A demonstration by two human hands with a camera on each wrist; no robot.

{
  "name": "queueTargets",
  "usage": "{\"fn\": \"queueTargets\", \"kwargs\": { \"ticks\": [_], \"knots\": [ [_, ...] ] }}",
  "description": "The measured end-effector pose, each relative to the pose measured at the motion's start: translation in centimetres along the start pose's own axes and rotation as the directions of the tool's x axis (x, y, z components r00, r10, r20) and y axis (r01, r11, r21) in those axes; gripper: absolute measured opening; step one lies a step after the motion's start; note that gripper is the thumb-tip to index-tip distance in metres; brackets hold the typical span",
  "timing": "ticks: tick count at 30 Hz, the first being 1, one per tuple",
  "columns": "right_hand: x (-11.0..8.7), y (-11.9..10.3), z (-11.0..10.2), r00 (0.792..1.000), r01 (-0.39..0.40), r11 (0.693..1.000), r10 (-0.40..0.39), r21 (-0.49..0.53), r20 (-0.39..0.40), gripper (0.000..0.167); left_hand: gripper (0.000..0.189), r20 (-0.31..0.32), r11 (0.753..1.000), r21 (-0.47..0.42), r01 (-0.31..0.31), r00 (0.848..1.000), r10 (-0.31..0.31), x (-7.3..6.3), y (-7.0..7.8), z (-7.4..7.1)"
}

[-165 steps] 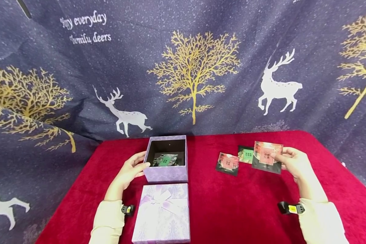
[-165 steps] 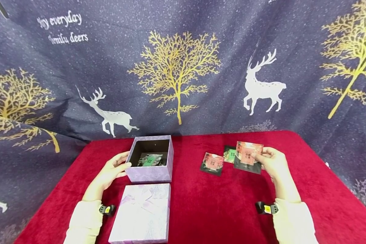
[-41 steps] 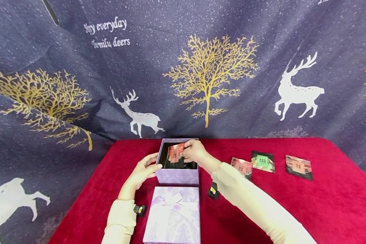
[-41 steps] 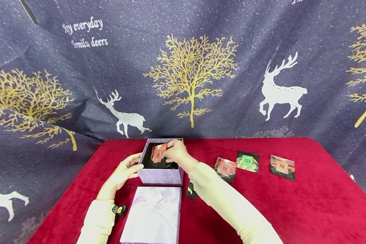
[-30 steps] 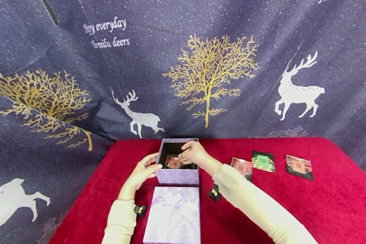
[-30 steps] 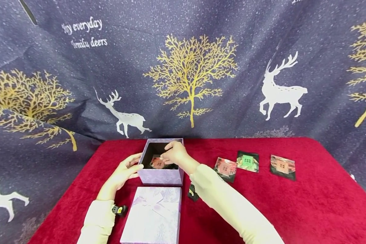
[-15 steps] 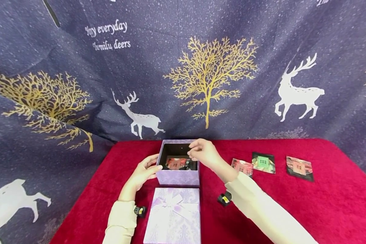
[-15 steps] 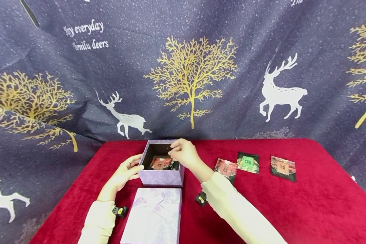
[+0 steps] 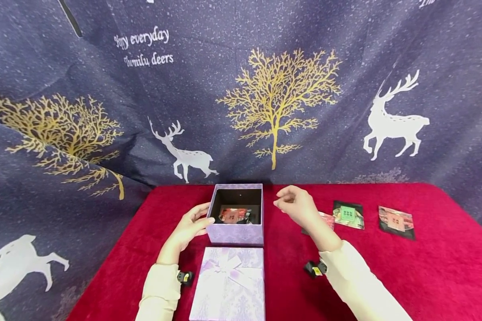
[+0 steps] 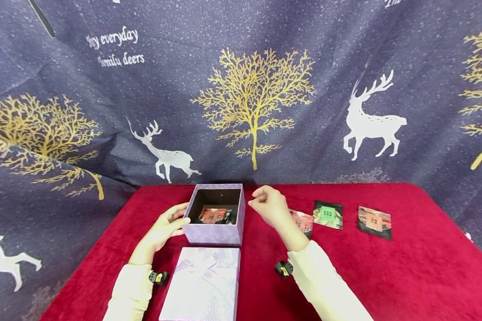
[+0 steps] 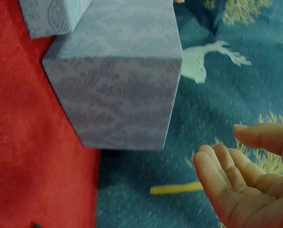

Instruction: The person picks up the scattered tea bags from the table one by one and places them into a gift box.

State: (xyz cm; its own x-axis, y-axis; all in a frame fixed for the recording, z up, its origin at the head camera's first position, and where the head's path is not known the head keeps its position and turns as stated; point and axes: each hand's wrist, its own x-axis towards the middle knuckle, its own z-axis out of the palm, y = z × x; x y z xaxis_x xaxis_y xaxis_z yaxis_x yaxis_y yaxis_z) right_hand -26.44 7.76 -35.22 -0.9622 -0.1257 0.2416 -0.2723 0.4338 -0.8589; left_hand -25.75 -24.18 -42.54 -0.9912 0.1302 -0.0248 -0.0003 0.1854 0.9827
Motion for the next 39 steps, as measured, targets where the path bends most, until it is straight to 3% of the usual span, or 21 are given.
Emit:
{"fn": "queueTargets", "kwargs": {
  "ticks": [11,18,24,30,35,39],
  "knots": [
    [-1.3,2.4,-2.3,0.991,-0.130,0.985,0.134,0.115,-0.021,0.021,0.057,-0.004,1.000,0.008,-0.001,1.000,0.001,0.1,-0.1,0.0],
    [-1.5,4.3,-3.1,0.978,-0.197,0.979,0.200,0.057,-0.055,0.021,0.057,0.004,1.000,0.004,0.015,1.000,-0.015,0.1,-0.1,0.4],
    [-0.8,5.3,-3.3,0.964,-0.264,0.961,0.265,0.076,0.001,0.023,0.056,-0.016,1.000,0.003,0.006,1.000,-0.006,-0.1,-0.1,0.3],
    [-0.7,6.0,-4.6,0.973,-0.229,0.957,0.222,-0.179,-0.062,0.022,0.056,-0.017,1.000,0.010,0.012,1.000,-0.012,-0.6,-0.2,0.2],
    [-0.8,6.7,-5.9,0.978,-0.202,0.919,0.173,-0.339,-0.113,0.025,0.056,-0.022,1.000,0.013,0.007,1.000,-0.006,-0.5,0.0,0.2],
    [-0.9,7.4,-6.7,0.976,-0.216,0.880,0.190,-0.423,-0.102,0.028,0.056,-0.006,1.000,0.021,0.004,1.000,-0.004,-0.3,0.2,0.2]
  ]
}}
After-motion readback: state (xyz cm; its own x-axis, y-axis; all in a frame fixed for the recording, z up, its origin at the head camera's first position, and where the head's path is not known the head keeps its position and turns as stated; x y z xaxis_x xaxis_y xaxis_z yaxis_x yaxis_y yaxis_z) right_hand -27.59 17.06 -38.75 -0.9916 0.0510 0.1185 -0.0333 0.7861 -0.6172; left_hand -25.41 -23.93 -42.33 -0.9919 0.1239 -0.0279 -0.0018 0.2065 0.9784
